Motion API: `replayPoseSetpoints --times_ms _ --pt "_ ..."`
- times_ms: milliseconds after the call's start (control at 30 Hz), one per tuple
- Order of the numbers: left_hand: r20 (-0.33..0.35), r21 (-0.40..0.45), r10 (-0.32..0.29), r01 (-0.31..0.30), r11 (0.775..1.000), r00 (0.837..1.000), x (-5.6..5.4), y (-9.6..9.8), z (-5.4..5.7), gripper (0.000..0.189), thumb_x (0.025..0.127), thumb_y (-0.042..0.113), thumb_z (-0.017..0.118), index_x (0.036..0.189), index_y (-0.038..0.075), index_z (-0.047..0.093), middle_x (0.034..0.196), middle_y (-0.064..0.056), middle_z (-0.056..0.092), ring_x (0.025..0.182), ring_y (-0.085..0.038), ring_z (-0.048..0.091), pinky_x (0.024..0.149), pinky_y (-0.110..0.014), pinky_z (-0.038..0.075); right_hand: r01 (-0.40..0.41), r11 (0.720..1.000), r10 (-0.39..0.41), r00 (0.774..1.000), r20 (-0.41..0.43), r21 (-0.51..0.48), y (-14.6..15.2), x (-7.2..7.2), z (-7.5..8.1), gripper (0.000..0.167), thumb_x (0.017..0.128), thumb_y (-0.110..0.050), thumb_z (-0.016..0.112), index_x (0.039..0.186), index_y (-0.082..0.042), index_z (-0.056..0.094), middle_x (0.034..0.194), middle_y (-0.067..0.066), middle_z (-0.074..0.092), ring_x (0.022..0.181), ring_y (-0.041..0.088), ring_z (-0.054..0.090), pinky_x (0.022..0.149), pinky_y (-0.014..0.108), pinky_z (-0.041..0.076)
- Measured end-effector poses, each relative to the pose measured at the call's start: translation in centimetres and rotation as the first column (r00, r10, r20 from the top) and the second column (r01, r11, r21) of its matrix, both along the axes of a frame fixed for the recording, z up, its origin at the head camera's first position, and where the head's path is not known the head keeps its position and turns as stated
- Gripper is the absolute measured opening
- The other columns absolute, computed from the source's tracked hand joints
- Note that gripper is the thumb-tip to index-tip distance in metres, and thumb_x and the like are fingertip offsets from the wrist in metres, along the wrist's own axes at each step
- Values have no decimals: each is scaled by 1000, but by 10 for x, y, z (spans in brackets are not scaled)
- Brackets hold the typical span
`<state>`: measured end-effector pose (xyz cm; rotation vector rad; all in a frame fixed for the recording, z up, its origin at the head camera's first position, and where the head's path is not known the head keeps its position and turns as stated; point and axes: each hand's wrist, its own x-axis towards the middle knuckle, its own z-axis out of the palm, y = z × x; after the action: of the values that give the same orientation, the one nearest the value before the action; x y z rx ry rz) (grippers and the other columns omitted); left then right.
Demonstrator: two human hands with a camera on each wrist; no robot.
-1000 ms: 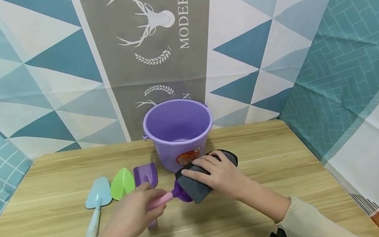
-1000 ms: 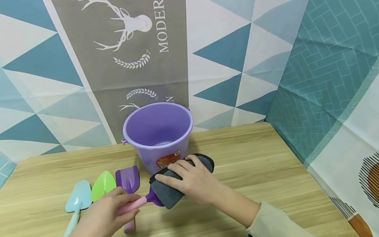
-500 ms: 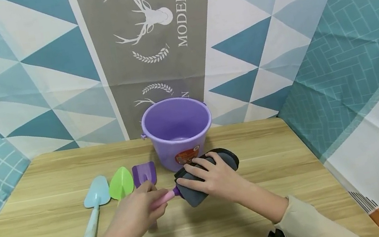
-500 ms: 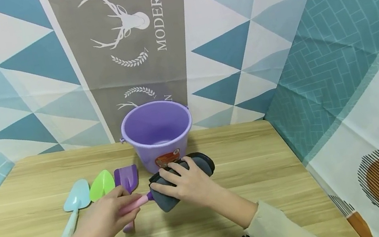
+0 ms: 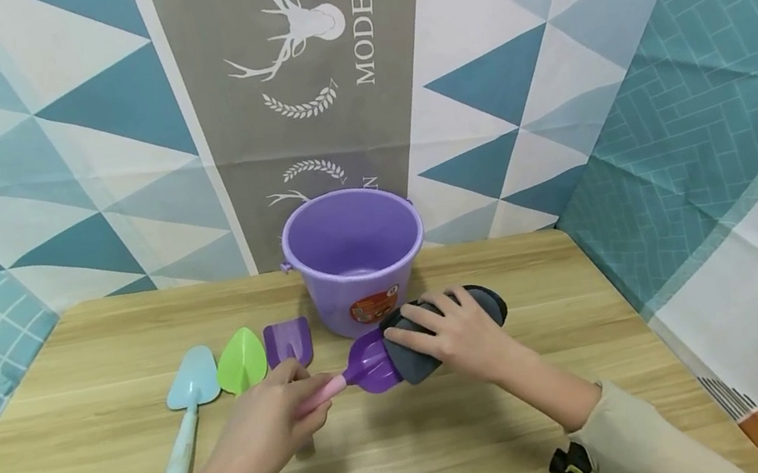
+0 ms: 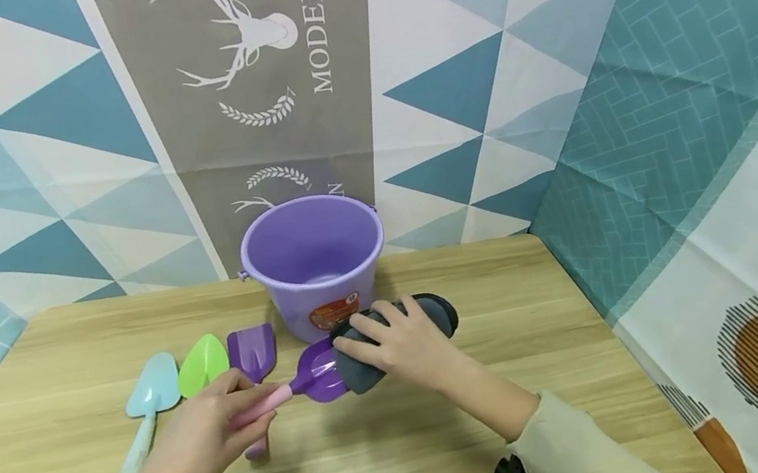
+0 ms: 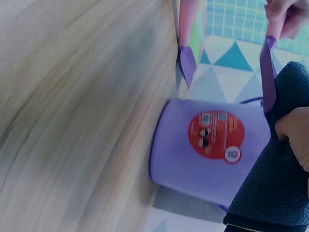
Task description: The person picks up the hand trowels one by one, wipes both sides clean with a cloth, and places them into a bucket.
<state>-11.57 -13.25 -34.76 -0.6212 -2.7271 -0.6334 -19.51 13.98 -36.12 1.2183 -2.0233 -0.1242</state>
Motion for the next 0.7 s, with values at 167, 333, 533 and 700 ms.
replayPoseSetpoints --times_ms 167,333,533,700 --pt "7 10 16 -16 1000 1000 0 -2 0 27 74 15 75 101 15 74 77 10 50 57 0 39 52 -16 38 33 999 -32 999 16 -32 11 -2 3 47 74 -21 78 118 -27 63 108 2 64 95 26 61 74 43 51" --pt "30 12 53 -54 998 998 1 -1 3 29 74 14 74 104 15 73 76 8 49 57 -2 39 51 -17 36 11 998 -10 1000 8 -68 9 1 5 50 71 -19 80 118 -26 63 107 3 65 92 26 61 72 42 51" --pt "32 -56 99 -97 994 995 -1 6 5 26 77 20 74 102 18 73 74 6 48 56 -6 39 50 -21 36 -69 994 65 997 -50 -84 -12 13 6 27 94 -16 51 114 -29 65 105 0 67 89 22 62 68 38 52" --pt "18 -69 97 -96 993 995 -1 13 6 23 78 21 74 101 19 73 79 5 53 57 -7 44 52 -24 40 -84 996 80 991 -107 -33 -26 19 5 31 99 -16 42 116 -30 63 106 -1 67 89 21 63 67 36 53"
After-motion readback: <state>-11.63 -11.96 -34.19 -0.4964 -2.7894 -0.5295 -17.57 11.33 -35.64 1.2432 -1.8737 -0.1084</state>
